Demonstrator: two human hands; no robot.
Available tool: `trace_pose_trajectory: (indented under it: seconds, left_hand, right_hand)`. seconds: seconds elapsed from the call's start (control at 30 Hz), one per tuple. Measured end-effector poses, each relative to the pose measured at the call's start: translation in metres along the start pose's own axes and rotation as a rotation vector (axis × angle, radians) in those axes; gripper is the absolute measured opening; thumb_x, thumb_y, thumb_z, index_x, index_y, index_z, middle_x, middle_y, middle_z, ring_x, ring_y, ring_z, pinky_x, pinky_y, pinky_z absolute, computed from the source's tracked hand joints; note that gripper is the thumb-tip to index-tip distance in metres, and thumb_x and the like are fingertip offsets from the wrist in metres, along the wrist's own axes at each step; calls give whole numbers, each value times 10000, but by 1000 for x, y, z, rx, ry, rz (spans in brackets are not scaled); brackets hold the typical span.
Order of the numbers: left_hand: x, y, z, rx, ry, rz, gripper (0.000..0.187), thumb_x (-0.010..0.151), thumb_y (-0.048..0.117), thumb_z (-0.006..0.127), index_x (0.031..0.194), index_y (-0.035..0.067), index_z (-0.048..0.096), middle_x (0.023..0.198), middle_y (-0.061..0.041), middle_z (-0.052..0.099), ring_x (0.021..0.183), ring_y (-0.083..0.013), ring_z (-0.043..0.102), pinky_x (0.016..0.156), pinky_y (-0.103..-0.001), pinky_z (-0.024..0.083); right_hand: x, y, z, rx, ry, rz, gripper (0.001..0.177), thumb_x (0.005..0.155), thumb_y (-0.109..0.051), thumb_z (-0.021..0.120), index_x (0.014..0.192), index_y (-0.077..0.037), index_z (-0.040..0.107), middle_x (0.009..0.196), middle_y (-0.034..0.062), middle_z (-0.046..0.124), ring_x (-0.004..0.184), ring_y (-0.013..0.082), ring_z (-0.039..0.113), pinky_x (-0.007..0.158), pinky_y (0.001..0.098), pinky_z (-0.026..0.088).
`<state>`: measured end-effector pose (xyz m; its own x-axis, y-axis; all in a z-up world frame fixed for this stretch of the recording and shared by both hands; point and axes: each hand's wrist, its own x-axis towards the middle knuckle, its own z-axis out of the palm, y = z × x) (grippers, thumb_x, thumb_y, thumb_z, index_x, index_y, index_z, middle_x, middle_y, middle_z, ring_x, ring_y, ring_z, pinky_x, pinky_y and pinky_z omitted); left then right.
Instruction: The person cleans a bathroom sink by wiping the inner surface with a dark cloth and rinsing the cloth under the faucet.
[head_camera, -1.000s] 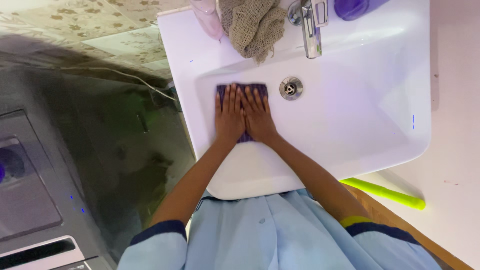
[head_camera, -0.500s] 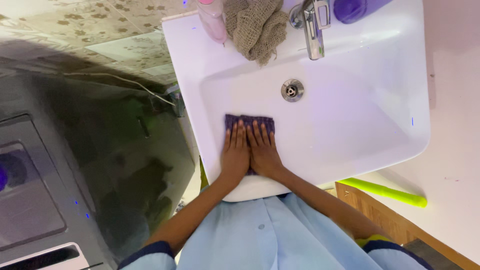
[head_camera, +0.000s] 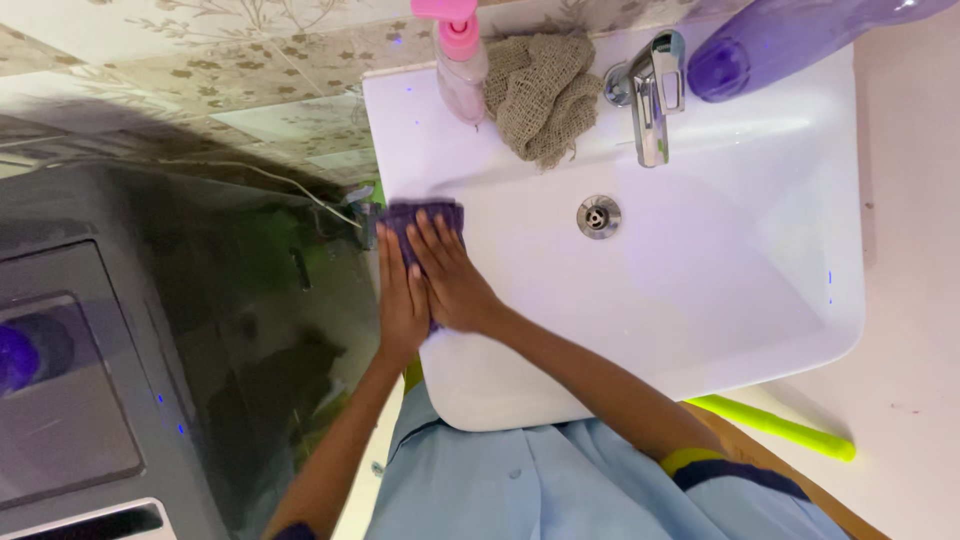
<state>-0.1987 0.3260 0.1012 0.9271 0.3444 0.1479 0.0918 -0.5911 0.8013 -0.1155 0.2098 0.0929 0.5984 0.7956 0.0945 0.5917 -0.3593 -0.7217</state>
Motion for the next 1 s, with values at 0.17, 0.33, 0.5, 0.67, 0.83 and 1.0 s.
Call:
trace_pose_trajectory:
  seconds: [0.17,0.33,0.5,0.67,0.83,1.0]
  left_hand:
    - [66,1,-5,85,-2,5,595,1154,239,342,1628,-82,180,1725,-279,117,1617,-424,146,1323,-511,172]
    - [35,28,9,694,-138,-91,617,1097,328,330,1601,-27,314,1706,-166,222,1594,-317,165,1223,-658,7]
    - [-21,50,87,1060,-320,64,711,1094,461,330,1538,-88,410,1653,-277,282,1579,-340,157,1278,-527,33]
    - [17,38,187,561,-197,90,718,1082,453,322,1536,-101,372,1644,-297,291,1573,-374,169,1274,-549,60]
    - [65,69,287,439,-208,64,701,1093,445,298,1579,-61,322,1671,-243,254,1589,-353,157,1279,-550,47]
    - [85,129,384,397,-264,88,675,1086,426,285,1606,-4,262,1695,-213,166,1589,-332,112,1263,-547,34]
  right_hand:
    - [39,25,-11,22,142,-34,570,1130,-220,349,1662,-59,219,1752,169,163,1648,371,121,1352,497,137]
    - [-4,26,7,148,109,73,566,1139,-240,295,1665,-60,189,1753,156,136,1639,343,103,1328,493,64]
    - [-87,59,-18,-166,-112,161,586,1083,-235,277,1644,-77,221,1723,135,181,1598,296,138,1280,479,81]
    - [-107,141,-70,-351,-88,203,579,1059,-217,334,1619,-78,294,1696,107,278,1578,286,220,1273,477,144]
    - [-119,216,-144,-540,-13,254,557,1058,-210,360,1599,-80,370,1664,93,353,1557,260,268,1268,472,178]
    - [-161,265,-227,-774,70,286,533,1076,-217,381,1585,-62,417,1654,85,397,1564,231,281,1288,471,171]
